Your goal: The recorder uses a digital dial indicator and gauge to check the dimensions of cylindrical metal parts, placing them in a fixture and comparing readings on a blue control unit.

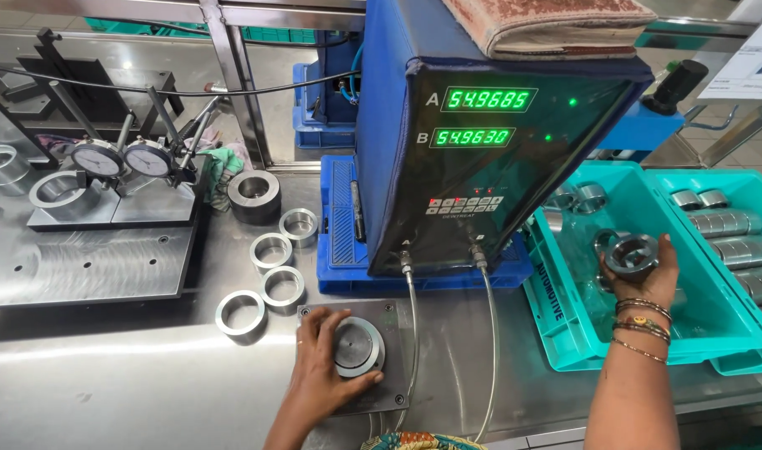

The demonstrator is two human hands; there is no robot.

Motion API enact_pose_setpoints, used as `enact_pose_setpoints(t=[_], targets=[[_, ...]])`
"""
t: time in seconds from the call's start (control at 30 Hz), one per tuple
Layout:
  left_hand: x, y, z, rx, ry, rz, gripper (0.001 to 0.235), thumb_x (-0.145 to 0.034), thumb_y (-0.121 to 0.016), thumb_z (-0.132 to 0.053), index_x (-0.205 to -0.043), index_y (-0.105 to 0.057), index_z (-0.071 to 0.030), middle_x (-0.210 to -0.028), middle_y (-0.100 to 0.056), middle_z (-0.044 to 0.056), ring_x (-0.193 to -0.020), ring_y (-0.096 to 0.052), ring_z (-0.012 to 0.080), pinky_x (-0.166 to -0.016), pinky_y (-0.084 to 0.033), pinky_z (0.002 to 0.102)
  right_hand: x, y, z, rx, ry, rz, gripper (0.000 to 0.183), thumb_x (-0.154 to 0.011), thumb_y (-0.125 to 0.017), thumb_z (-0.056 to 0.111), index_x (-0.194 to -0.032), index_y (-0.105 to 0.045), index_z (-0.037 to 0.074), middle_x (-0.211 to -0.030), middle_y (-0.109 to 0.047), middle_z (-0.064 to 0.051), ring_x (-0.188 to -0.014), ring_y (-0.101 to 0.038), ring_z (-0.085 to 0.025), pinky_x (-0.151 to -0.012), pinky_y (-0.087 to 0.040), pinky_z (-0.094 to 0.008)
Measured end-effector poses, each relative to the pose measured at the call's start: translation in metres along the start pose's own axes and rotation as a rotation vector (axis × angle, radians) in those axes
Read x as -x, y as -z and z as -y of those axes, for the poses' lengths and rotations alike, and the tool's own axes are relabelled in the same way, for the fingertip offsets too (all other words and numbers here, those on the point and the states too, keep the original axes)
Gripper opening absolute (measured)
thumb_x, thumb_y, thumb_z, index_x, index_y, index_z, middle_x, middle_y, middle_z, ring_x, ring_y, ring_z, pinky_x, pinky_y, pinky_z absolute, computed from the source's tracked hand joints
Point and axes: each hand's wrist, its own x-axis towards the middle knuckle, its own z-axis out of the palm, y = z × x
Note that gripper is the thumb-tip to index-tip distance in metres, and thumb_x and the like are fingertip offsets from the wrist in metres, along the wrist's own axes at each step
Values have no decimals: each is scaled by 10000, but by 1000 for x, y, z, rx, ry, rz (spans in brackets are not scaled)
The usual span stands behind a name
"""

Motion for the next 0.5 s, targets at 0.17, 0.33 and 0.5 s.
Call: enact_pose_setpoints(t=[0.17,0.33,0.5], targets=[[4,9,18,39,-6,4,933,-555,-913,-220,-1386,-493,-161,-1425,-437,148,-1351,-450,365,-1091,-424,463,49,-15,-1,-63,96,172,582,-940,-765,420,-1375,-517,125,-1399,-579,-142,-1290,-601,-368,-979,-561,-623],[-2,10,7,58,-99,69,915,-561,-905,-215,-1376,-503,-108,-1415,-510,132,-1334,-477,358,-1084,-419,478,121,-42,-15,-136,69,419,443,-1058,-731,416,-1310,-598,76,-1295,-597,-122,-1269,-628,-398,-931,-532,-616],[-9,10,-1,-56,-63,22,837,-508,-965,-261,-1236,-586,-99,-1191,-617,84,-1212,-528,314,-1008,-450,447,184,-89,-37,77,-25,627,382,-902,-735,358,-1174,-630,113,-1231,-683,-190,-1201,-662,-389,-886,-573,-625]])
